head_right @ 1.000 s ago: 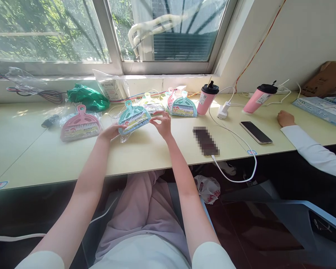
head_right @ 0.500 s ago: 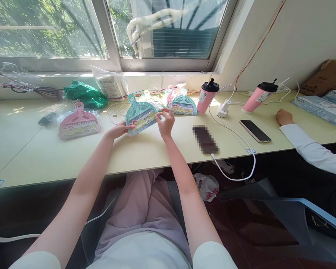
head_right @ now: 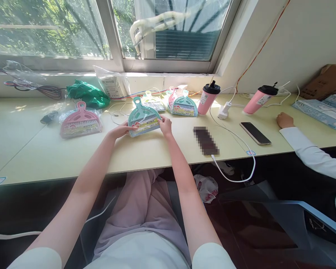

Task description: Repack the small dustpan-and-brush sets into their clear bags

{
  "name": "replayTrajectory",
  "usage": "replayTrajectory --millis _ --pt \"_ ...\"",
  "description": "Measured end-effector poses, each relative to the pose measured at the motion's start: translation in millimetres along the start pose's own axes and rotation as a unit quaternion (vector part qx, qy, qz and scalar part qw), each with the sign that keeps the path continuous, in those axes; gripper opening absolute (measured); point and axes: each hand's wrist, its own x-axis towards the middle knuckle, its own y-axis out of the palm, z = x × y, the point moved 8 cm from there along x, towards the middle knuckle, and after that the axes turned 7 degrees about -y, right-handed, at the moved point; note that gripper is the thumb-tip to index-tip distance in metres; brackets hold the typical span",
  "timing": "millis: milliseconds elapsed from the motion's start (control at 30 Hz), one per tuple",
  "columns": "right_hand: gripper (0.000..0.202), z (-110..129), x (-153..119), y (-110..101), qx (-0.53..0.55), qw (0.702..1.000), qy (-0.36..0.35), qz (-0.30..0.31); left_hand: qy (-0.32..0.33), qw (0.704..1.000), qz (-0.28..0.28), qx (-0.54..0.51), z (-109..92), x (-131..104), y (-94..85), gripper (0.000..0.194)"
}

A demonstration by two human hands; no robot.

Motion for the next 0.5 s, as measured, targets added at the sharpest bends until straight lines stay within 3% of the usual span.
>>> replayTrajectory --millis 133,300,500 --pt "0.037 -10.4 0.9 -6.2 0.019 0.998 0.039 -0.052 0.024 0.997 0.062 -0.049 -10.9 -3.0 18.5 0.069" --pt "0.037 -12.4 -3.1 -12.3 0.005 0.993 0.056 -0.102 0.132 0.987 0.047 -0.073 -33.7 -12.7 29.3 0.106" --pt "0.036 -12.6 -9.7 -18.7 -0.003 0.985 0.076 -0.154 0.130 0.987 0.036 -0.085 -38.1 -18.3 33.2 0.138"
